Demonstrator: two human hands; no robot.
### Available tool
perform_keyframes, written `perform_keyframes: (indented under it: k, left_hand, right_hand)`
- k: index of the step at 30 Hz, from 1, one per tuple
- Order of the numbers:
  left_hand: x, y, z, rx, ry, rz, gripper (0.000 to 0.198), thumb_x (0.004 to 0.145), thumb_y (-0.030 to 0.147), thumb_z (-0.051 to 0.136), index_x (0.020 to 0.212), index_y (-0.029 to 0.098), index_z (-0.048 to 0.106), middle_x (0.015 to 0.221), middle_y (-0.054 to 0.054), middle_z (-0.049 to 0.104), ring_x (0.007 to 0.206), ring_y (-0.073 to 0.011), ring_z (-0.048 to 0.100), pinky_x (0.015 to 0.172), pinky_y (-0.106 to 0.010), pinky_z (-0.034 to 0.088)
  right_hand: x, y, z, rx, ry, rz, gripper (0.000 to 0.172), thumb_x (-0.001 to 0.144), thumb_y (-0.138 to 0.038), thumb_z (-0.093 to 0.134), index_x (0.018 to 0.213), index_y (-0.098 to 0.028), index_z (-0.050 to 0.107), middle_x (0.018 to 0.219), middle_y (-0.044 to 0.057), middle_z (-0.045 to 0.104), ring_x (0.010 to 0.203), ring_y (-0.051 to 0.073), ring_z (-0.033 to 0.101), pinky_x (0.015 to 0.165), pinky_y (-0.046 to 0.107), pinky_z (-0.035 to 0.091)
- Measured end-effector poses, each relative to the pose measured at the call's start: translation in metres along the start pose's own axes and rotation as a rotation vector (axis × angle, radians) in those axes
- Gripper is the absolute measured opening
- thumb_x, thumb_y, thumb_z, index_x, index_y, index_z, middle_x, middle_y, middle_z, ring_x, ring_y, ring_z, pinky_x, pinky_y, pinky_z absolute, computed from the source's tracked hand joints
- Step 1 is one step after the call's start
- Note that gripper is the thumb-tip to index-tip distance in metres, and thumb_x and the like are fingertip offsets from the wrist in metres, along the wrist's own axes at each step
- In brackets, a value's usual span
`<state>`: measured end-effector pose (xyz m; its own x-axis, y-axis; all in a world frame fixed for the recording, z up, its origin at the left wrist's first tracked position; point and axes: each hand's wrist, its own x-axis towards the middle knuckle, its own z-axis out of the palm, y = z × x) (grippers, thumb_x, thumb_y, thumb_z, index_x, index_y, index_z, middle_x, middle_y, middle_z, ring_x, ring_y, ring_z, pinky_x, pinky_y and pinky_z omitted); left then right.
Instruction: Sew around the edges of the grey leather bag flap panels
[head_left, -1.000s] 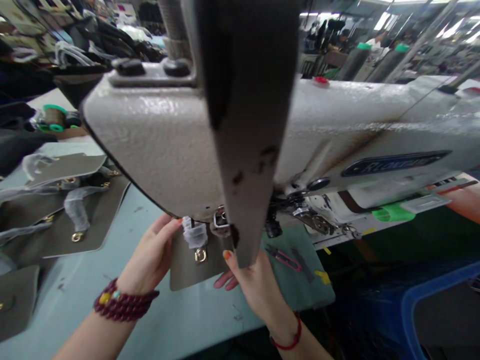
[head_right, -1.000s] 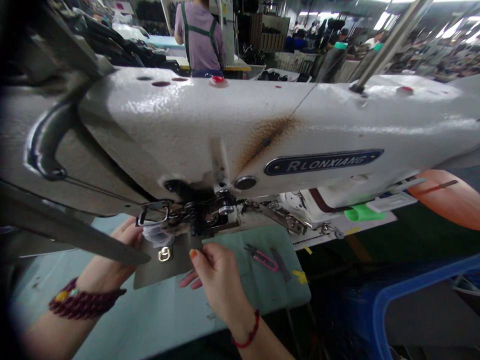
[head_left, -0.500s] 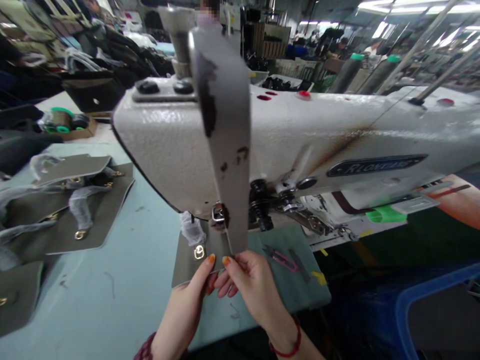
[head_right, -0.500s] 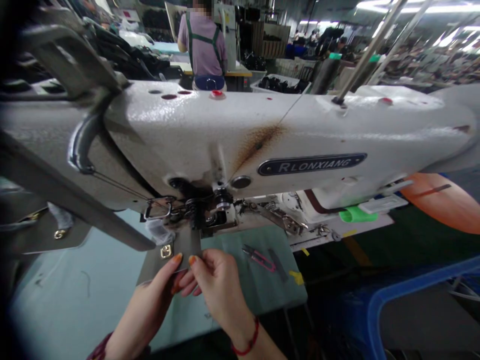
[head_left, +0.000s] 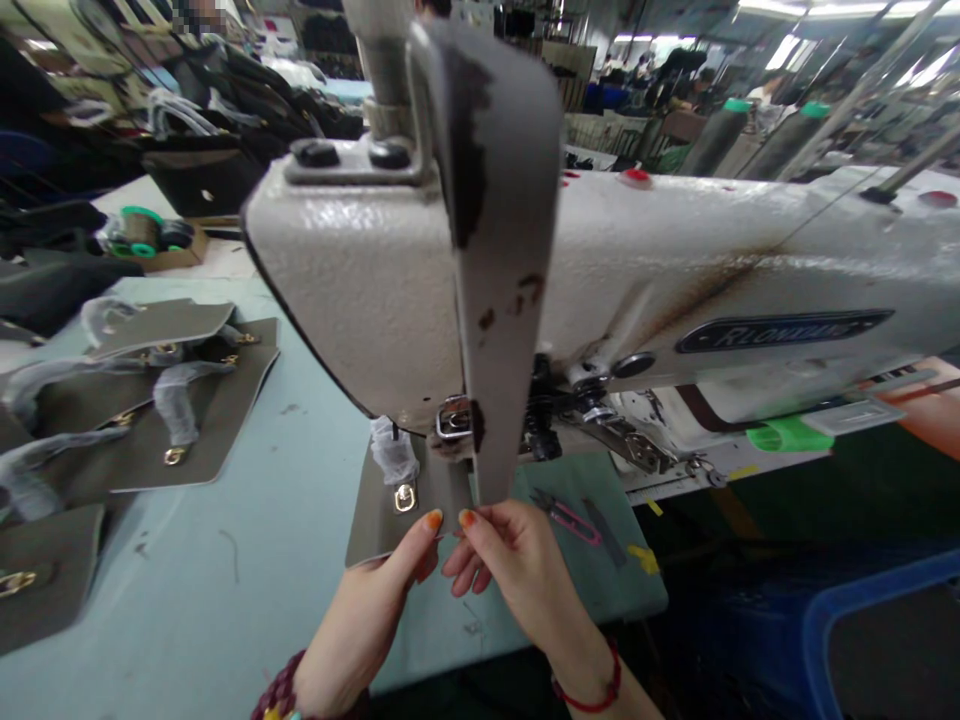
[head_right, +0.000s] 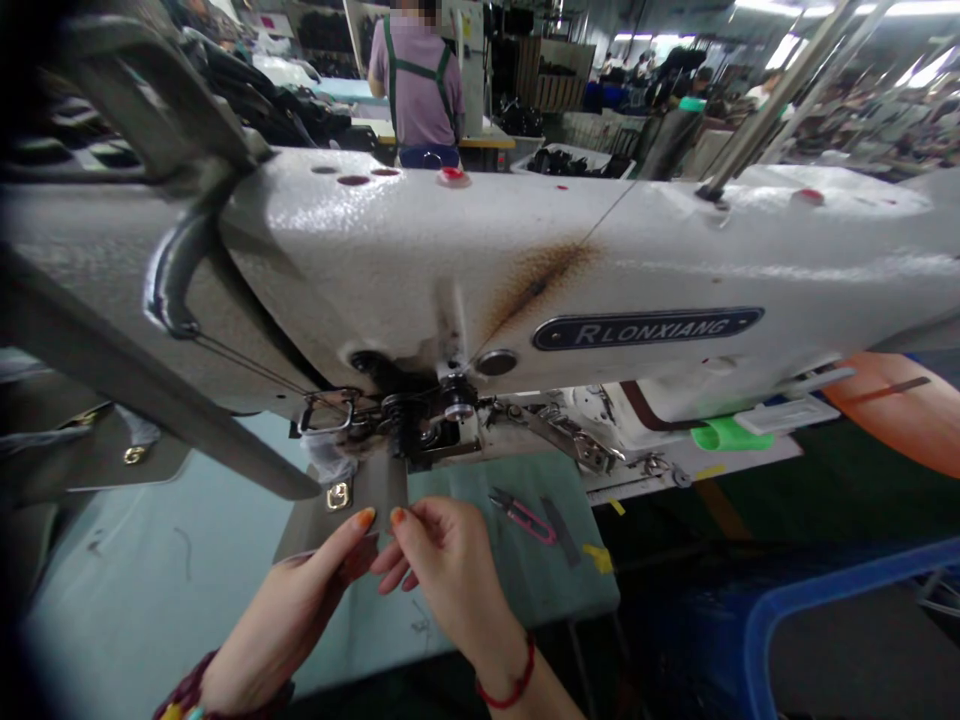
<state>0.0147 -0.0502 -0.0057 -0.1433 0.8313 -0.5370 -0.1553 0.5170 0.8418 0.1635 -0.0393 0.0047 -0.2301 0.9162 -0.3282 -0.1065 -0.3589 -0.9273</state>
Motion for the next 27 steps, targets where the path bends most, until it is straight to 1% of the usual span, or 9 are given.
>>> perform_keyframes:
  k: [3, 5, 10, 13, 17, 21, 24, 27]
  left_hand:
    - [0.0, -0.002, -0.002, 0.046, -0.054, -0.026, 0.047, 0.073, 0.055, 0.07, 0.053, 0.015, 0.057, 0.057, 0.0, 0.05, 0.06, -0.0145, 0.046, 0.062, -0.028, 0.042]
    - [0.001, -0.001, -0.002, 0.052, -0.052, -0.021, 0.048, 0.074, 0.056, 0.069, 0.051, 0.016, 0.054, 0.056, 0.001, 0.047, 0.06, -0.0144, 0.044, 0.061, -0.027, 0.041]
    - [0.005, 0.004, 0.0, 0.03, -0.066, -0.012, 0.046, 0.073, 0.056, 0.07, 0.053, 0.017, 0.053, 0.056, 0.001, 0.045, 0.06, -0.0144, 0.042, 0.06, -0.027, 0.04]
    - [0.011, 0.006, 0.0, 0.028, -0.061, 0.012, 0.047, 0.071, 0.056, 0.071, 0.051, 0.018, 0.052, 0.056, 0.001, 0.046, 0.059, -0.0144, 0.042, 0.06, -0.027, 0.039]
    - [0.02, 0.009, -0.001, 0.011, -0.044, 0.004, 0.047, 0.066, 0.058, 0.073, 0.051, 0.017, 0.056, 0.055, 0.0, 0.051, 0.059, -0.016, 0.046, 0.062, -0.029, 0.042]
    - [0.03, 0.013, 0.0, -0.023, -0.037, 0.007, 0.043, 0.063, 0.056, 0.076, 0.054, 0.016, 0.063, 0.054, -0.001, 0.055, 0.06, -0.0181, 0.051, 0.064, -0.031, 0.043]
    - [0.037, 0.017, 0.0, -0.026, -0.056, 0.042, 0.042, 0.064, 0.055, 0.076, 0.06, 0.014, 0.068, 0.055, -0.002, 0.058, 0.062, -0.019, 0.053, 0.064, -0.032, 0.044]
    - [0.042, 0.02, -0.001, 0.006, -0.064, 0.076, 0.043, 0.067, 0.055, 0.074, 0.061, 0.013, 0.067, 0.057, -0.003, 0.058, 0.063, -0.0189, 0.053, 0.063, -0.032, 0.043]
  right_hand:
    - [0.0, 0.0, 0.003, 0.005, 0.026, 0.01, 0.045, 0.088, -0.055, 0.056, 0.075, -0.012, 0.063, 0.059, 0.006, 0.072, 0.044, 0.011, 0.063, 0.043, 0.017, 0.041]
    - [0.001, 0.001, 0.003, 0.006, 0.038, 0.013, 0.046, 0.087, -0.056, 0.057, 0.075, -0.013, 0.063, 0.058, 0.006, 0.071, 0.043, 0.011, 0.063, 0.043, 0.017, 0.041]
    - [0.006, 0.0, 0.005, -0.004, 0.044, -0.022, 0.046, 0.088, -0.055, 0.056, 0.07, -0.013, 0.063, 0.057, 0.005, 0.071, 0.043, 0.011, 0.062, 0.044, 0.017, 0.042]
    - [0.011, -0.003, 0.006, -0.003, 0.069, -0.04, 0.044, 0.088, -0.053, 0.057, 0.07, -0.014, 0.062, 0.057, 0.005, 0.07, 0.043, 0.011, 0.062, 0.044, 0.018, 0.044]
    - [0.018, -0.006, 0.006, -0.002, 0.098, -0.049, 0.041, 0.088, -0.052, 0.058, 0.072, -0.014, 0.061, 0.059, 0.004, 0.071, 0.045, 0.011, 0.063, 0.045, 0.017, 0.044]
    - [0.028, -0.005, 0.006, 0.014, 0.092, -0.061, 0.041, 0.087, -0.053, 0.058, 0.075, -0.014, 0.063, 0.06, 0.004, 0.071, 0.045, 0.011, 0.063, 0.045, 0.017, 0.044]
    - [0.036, -0.005, 0.008, 0.031, 0.099, -0.054, 0.044, 0.085, -0.055, 0.059, 0.074, -0.013, 0.063, 0.057, 0.005, 0.07, 0.043, 0.011, 0.062, 0.043, 0.017, 0.043]
    - [0.042, -0.005, 0.011, 0.019, 0.147, -0.056, 0.045, 0.084, -0.056, 0.059, 0.071, -0.013, 0.063, 0.054, 0.004, 0.069, 0.04, 0.011, 0.061, 0.041, 0.017, 0.043]
